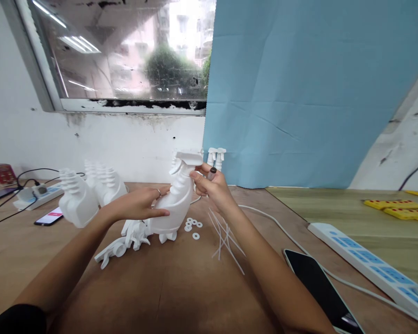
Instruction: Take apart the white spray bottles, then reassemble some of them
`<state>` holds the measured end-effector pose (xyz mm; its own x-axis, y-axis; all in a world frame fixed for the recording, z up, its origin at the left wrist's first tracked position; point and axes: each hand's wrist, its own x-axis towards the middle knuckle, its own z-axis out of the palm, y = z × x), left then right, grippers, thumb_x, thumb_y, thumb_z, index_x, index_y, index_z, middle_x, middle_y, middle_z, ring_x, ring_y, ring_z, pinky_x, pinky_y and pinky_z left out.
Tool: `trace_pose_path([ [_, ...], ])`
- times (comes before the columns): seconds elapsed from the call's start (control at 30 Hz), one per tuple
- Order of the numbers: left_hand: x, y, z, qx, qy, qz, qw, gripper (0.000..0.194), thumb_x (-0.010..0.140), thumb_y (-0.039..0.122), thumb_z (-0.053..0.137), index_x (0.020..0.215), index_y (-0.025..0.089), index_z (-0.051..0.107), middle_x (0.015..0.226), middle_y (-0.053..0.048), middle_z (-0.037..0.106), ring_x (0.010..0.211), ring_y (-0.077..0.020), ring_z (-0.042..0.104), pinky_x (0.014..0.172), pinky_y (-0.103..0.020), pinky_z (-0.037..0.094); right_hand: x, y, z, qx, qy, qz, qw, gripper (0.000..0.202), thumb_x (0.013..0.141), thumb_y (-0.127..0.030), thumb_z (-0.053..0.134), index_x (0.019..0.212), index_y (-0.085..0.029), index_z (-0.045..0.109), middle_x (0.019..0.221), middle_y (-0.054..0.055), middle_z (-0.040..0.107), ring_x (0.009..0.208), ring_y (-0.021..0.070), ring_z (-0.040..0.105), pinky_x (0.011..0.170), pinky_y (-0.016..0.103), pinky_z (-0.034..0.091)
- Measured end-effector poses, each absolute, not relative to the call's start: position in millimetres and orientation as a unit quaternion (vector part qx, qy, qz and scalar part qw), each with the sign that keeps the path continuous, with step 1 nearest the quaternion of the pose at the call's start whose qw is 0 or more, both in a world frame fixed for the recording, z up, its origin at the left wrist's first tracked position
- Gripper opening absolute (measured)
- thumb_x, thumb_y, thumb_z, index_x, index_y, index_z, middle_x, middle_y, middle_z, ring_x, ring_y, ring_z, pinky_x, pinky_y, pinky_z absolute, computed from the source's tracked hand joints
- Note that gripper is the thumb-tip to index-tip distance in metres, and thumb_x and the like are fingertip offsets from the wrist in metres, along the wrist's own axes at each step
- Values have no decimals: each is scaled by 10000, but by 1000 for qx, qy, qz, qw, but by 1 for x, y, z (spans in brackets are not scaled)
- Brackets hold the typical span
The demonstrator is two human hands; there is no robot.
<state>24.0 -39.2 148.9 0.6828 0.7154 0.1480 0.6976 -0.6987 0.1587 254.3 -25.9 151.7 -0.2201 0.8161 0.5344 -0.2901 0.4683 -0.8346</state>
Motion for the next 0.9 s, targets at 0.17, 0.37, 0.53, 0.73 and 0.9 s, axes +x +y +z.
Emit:
trace_pose_path([
  [0.17,23,-38,148,914,395,92,37,603,877,579,476,1347,202,455,1016,-97,692,841,-249,630,683,-295,410,253,-28,152,-220,-613,487,581,395,664,-347,799,984,-210,612,770,-51,553,410,9,176,377,222,219],
  [0.37,24,-40,149,919,381,85,48,609,887,539,488,1396,219,397,1015,-85,684,854,-242,630,692,-287,408,252,-21,148,-241,-591,479,603,406,644,-315,822,962,-160,623,608,-80,473,411,23,233,372,204,230],
  [0.53,22,-37,147,920,381,84,42,619,889,540,486,1406,216,386,1016,-91,689,848,-248,633,677,-292,399,255,-23,150,-221,-607,492,584,267,695,-289,779,880,-151,646,488,-114,342,401,30,179,406,214,309],
  [0.73,22,-37,146,920,379,83,56,613,877,528,508,1389,212,391,1079,-94,684,892,-248,638,721,-293,419,255,-22,149,-248,-608,490,574,327,653,-327,814,875,-175,629,496,-114,357,399,39,231,421,226,357],
  [0.9,22,-37,146,921,372,89,70,579,873,492,520,1372,221,407,1184,-93,659,984,-253,629,821,-308,427,255,-20,149,-253,-609,478,581,294,651,-316,812,855,-167,663,520,-89,414,419,46,258,431,229,362],
])
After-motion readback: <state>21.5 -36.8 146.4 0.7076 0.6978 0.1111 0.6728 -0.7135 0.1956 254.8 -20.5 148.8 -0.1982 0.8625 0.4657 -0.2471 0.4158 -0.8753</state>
